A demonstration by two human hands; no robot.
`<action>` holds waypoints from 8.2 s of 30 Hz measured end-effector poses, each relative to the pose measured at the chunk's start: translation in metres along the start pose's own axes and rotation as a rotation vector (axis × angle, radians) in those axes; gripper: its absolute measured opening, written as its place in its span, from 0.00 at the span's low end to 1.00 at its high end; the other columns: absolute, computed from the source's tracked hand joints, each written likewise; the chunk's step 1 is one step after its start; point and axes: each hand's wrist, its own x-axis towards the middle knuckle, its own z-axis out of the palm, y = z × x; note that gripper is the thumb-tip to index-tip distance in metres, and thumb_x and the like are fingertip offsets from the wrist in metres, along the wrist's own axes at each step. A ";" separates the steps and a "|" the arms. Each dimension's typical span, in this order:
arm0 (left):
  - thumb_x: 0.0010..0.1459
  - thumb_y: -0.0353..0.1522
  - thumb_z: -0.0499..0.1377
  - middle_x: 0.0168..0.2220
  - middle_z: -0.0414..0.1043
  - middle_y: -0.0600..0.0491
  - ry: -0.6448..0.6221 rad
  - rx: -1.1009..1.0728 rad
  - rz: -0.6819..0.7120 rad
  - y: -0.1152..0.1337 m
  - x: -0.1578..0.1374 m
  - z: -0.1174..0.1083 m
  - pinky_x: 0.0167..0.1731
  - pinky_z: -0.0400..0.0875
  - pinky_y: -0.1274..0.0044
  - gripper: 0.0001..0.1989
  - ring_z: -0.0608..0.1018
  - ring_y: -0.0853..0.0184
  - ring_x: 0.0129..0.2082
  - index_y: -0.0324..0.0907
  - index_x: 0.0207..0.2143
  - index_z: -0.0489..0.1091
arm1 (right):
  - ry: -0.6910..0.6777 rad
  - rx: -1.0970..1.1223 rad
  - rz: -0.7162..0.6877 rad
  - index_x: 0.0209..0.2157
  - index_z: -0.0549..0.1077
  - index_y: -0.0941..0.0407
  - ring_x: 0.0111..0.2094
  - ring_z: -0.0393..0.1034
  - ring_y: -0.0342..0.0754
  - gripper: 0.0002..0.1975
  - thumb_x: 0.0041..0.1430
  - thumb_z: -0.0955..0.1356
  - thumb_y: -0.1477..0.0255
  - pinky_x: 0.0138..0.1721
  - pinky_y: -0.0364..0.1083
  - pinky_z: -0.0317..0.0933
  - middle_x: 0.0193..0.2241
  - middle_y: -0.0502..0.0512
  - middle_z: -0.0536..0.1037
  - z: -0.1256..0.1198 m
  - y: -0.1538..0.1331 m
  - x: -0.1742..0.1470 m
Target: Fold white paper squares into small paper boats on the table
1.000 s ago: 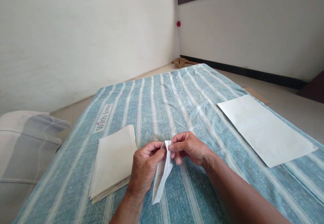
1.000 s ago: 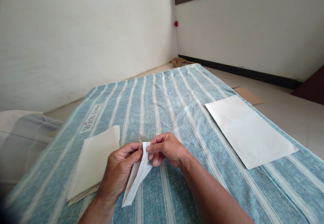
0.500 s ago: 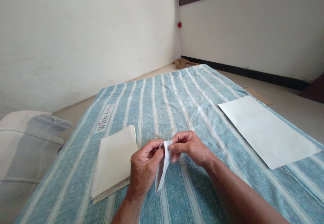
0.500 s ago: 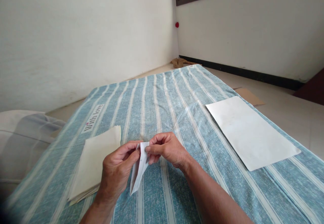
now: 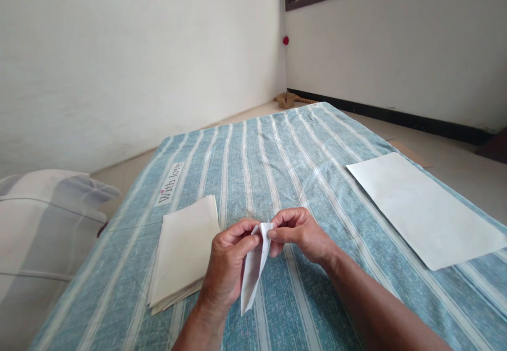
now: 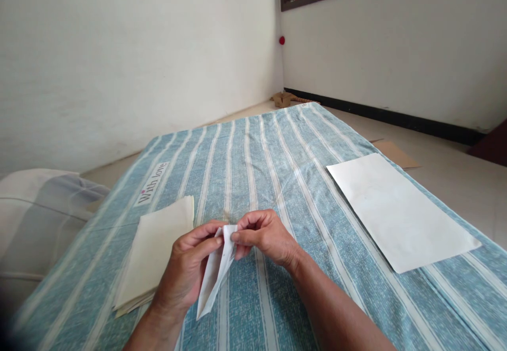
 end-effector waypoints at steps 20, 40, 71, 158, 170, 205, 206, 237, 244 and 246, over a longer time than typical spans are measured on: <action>0.55 0.29 0.60 0.35 0.73 0.53 -0.125 0.450 0.330 -0.006 0.005 -0.013 0.38 0.67 0.76 0.05 0.75 0.65 0.37 0.42 0.29 0.77 | 0.037 0.001 0.065 0.22 0.72 0.59 0.14 0.67 0.41 0.13 0.45 0.75 0.65 0.18 0.40 0.60 0.14 0.48 0.74 -0.002 0.003 0.004; 0.58 0.24 0.54 0.31 0.72 0.52 0.144 0.969 0.833 -0.013 0.006 -0.004 0.36 0.71 0.79 0.08 0.76 0.69 0.33 0.39 0.30 0.72 | 0.219 -1.052 -0.471 0.25 0.70 0.58 0.22 0.65 0.41 0.04 0.52 0.65 0.75 0.25 0.41 0.56 0.22 0.50 0.72 0.014 0.001 -0.010; 0.57 0.26 0.57 0.29 0.75 0.54 0.204 0.893 0.794 -0.011 0.004 0.000 0.34 0.74 0.78 0.06 0.78 0.69 0.30 0.42 0.29 0.72 | 0.273 -1.211 -0.546 0.20 0.64 0.57 0.19 0.58 0.40 0.08 0.51 0.61 0.78 0.22 0.40 0.50 0.18 0.48 0.66 0.019 0.004 -0.014; 0.52 0.27 0.60 0.29 0.72 0.58 0.075 0.195 0.260 -0.010 -0.002 0.007 0.34 0.67 0.80 0.04 0.73 0.70 0.31 0.42 0.31 0.75 | 0.104 0.091 0.113 0.29 0.72 0.60 0.09 0.65 0.40 0.12 0.51 0.72 0.64 0.11 0.36 0.54 0.15 0.49 0.75 0.006 0.001 -0.001; 0.53 0.29 0.59 0.24 0.72 0.55 -0.110 0.082 0.058 -0.005 -0.005 0.005 0.30 0.66 0.75 0.03 0.72 0.67 0.25 0.40 0.29 0.72 | -0.054 0.306 0.210 0.25 0.72 0.60 0.07 0.61 0.39 0.10 0.49 0.73 0.68 0.09 0.37 0.53 0.12 0.48 0.74 -0.004 0.007 0.003; 0.52 0.31 0.62 0.32 0.77 0.54 0.082 0.569 0.317 -0.002 -0.006 0.004 0.39 0.70 0.74 0.09 0.78 0.64 0.33 0.45 0.38 0.77 | -0.147 0.299 0.336 0.21 0.69 0.59 0.05 0.54 0.37 0.10 0.48 0.70 0.68 0.06 0.36 0.48 0.09 0.46 0.71 -0.012 0.009 0.006; 0.52 0.30 0.63 0.33 0.78 0.54 0.081 0.576 0.339 -0.001 -0.006 0.004 0.39 0.70 0.75 0.10 0.78 0.64 0.34 0.45 0.38 0.77 | -0.153 0.300 0.346 0.21 0.69 0.59 0.05 0.54 0.37 0.10 0.47 0.70 0.68 0.06 0.36 0.48 0.10 0.46 0.71 -0.012 0.008 0.006; 0.50 0.31 0.62 0.26 0.76 0.57 0.188 0.637 0.339 -0.007 0.003 -0.009 0.35 0.70 0.76 0.02 0.77 0.66 0.29 0.44 0.29 0.75 | 0.157 -0.128 0.082 0.22 0.69 0.57 0.09 0.54 0.36 0.12 0.51 0.71 0.65 0.10 0.37 0.46 0.11 0.43 0.68 -0.001 0.008 0.003; 0.47 0.30 0.63 0.27 0.76 0.56 0.420 0.654 0.396 -0.007 0.011 -0.014 0.35 0.71 0.77 0.08 0.77 0.67 0.28 0.43 0.33 0.77 | 0.045 -0.507 -0.204 0.24 0.71 0.57 0.16 0.54 0.37 0.09 0.54 0.69 0.68 0.18 0.38 0.49 0.15 0.43 0.63 0.005 -0.010 -0.012; 0.46 0.29 0.62 0.25 0.76 0.57 0.445 0.646 0.385 -0.005 0.012 -0.017 0.33 0.71 0.78 0.09 0.77 0.67 0.26 0.42 0.32 0.77 | -0.146 -0.682 -0.234 0.30 0.75 0.56 0.17 0.54 0.37 0.05 0.56 0.66 0.73 0.20 0.39 0.50 0.15 0.43 0.62 0.007 -0.017 -0.018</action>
